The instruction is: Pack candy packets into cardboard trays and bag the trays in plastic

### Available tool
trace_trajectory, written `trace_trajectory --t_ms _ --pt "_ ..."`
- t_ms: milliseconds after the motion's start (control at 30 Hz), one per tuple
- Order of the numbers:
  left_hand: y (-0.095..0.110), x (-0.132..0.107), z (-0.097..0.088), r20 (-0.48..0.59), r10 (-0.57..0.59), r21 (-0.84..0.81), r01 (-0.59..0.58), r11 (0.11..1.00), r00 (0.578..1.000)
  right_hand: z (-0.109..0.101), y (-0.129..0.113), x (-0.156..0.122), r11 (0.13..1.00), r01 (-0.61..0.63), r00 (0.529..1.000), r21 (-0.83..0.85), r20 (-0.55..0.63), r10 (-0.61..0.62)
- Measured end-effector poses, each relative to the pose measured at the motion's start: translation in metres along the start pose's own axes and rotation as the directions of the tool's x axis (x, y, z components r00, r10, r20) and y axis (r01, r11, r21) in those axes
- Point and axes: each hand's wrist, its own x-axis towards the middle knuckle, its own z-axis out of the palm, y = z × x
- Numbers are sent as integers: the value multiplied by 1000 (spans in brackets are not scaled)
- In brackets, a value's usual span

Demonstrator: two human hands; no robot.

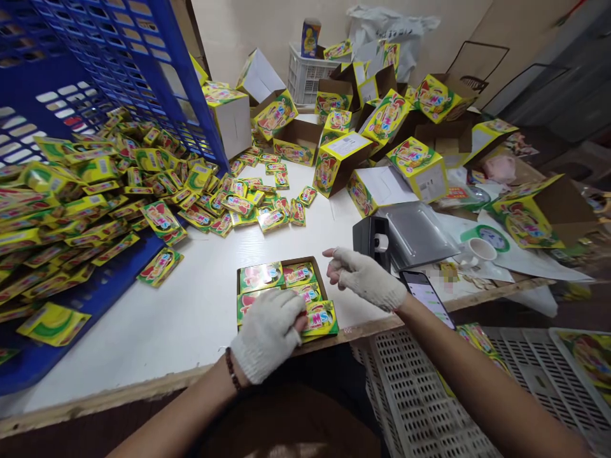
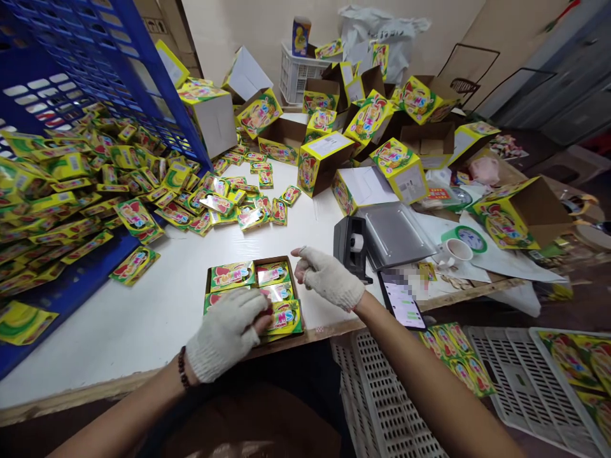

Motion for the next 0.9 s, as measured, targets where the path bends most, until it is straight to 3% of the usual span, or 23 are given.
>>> trace_trajectory --t_ms 133,200,300,467,567,667,767,900 --pt "8 16 16 -3 -22 26 22 999 1000 19 -13 -18 928 -81 993 -363 52 107" --pt "4 15 17 -57 -21 0 21 1000 998 26 -18 -28 894 -118 987 -432 51 155" --pt "-1 12 14 -126 7 -23 -10 1000 992 17 -17 -35 922 -183 982 -341 -22 187" --pt "6 13 28 -78 18 -5 -18 1000 997 -13 -2 -44 934 -278 942 -223 -254 220" --pt "7 14 42 -100 49 1 -49 999 994 -17 7 -52 948 -272 933 -163 -288 218" --pt "6 11 45 -143 95 30 -92 995 985 -18 14 -60 970 -232 930 -66 -308 202" --pt "13 12 37 -25 112 140 -108 984 993 -24 21 -65 978 -209 893 23 -402 201" --pt "28 20 27 196 11 207 -52 977 981 -29 26 -63 973 -184 850 139 -474 229"
